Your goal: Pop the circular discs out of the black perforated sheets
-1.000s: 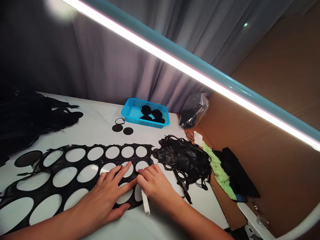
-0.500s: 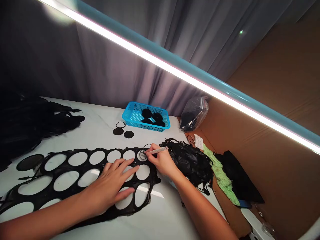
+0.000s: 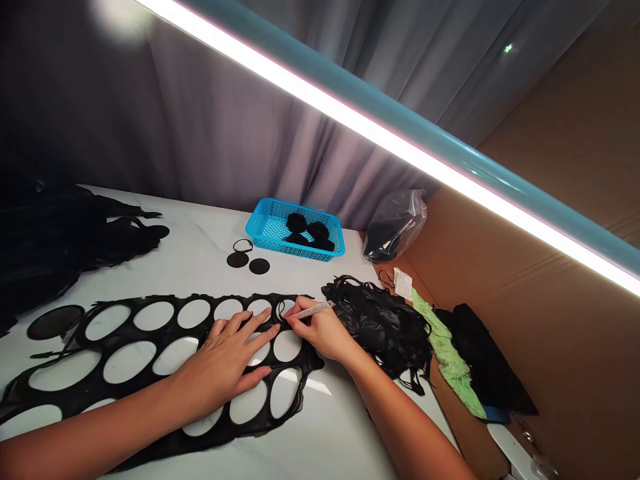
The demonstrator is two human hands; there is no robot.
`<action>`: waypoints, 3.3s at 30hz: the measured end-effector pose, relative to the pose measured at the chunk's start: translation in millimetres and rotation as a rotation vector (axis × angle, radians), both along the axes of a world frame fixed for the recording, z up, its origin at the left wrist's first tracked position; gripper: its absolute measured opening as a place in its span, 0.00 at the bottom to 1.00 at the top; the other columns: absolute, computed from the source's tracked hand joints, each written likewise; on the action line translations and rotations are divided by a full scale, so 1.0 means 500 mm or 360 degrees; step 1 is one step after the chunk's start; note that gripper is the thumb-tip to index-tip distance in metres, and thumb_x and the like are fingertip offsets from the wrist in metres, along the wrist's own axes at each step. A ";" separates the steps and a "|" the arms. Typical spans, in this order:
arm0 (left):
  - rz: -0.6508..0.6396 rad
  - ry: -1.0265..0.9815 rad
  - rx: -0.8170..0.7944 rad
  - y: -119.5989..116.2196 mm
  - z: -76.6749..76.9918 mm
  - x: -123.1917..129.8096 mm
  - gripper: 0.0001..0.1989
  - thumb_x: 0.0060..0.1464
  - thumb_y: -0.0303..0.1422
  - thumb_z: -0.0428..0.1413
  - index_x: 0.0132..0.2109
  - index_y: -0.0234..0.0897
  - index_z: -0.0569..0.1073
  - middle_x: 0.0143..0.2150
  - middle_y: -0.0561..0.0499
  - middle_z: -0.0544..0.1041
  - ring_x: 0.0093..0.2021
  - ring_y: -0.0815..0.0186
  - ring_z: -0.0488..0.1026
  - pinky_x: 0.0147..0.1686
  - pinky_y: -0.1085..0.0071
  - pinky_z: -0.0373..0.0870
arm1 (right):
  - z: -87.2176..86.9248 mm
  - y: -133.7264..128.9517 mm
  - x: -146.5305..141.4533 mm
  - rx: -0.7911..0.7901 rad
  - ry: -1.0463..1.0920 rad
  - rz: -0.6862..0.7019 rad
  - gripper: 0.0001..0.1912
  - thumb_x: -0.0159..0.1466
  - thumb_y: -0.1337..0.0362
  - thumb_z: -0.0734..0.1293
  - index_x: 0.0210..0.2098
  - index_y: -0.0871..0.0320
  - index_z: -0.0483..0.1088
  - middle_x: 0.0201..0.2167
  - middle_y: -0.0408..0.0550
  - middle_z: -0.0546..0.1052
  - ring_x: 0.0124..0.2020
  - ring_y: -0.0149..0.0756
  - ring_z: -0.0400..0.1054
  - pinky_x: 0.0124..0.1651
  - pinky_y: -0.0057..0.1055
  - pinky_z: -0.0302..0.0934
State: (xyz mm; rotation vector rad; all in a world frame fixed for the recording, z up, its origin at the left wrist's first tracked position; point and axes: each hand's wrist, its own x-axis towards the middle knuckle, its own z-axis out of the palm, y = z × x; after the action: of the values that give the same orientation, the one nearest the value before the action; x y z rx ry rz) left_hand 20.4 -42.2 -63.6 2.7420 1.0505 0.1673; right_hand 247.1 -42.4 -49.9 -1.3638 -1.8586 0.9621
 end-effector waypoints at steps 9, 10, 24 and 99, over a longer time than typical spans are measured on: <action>-0.0005 -0.0056 -0.0023 -0.002 -0.001 -0.002 0.29 0.60 0.40 0.56 0.67 0.44 0.63 0.70 0.41 0.60 0.62 0.42 0.60 0.53 0.46 0.62 | -0.006 -0.002 0.001 0.0084 -0.0100 0.0002 0.06 0.67 0.66 0.63 0.34 0.55 0.69 0.37 0.45 0.78 0.38 0.36 0.71 0.41 0.31 0.62; -0.0004 -0.0068 -0.0025 -0.003 -0.003 -0.003 0.28 0.60 0.40 0.56 0.66 0.45 0.64 0.70 0.41 0.59 0.62 0.42 0.60 0.53 0.45 0.61 | -0.007 -0.005 -0.001 0.0116 -0.0144 0.0010 0.05 0.68 0.66 0.63 0.35 0.55 0.69 0.37 0.45 0.78 0.38 0.36 0.71 0.41 0.31 0.62; 0.0077 -0.0142 -0.0097 -0.004 0.002 -0.009 0.27 0.58 0.39 0.58 0.64 0.51 0.66 0.71 0.37 0.54 0.64 0.39 0.56 0.55 0.42 0.58 | 0.039 0.115 0.099 0.0613 -0.0458 -0.0641 0.09 0.65 0.62 0.59 0.28 0.55 0.63 0.27 0.46 0.73 0.24 0.34 0.59 0.33 0.32 0.51; -0.0129 0.0322 0.0387 -0.073 0.033 -0.109 0.23 0.61 0.35 0.55 0.62 0.45 0.69 0.66 0.44 0.68 0.25 0.60 0.79 0.21 0.62 0.75 | 0.030 -0.064 -0.106 0.0012 -0.0046 -0.0085 0.07 0.65 0.65 0.63 0.29 0.56 0.66 0.32 0.44 0.77 0.33 0.34 0.68 0.37 0.28 0.59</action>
State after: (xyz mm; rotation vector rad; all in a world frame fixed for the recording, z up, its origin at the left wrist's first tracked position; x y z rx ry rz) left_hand -34.1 -78.6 -47.1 3.0690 1.0256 0.0046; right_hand 194.1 -74.4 -34.8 -1.4224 -1.8361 0.9121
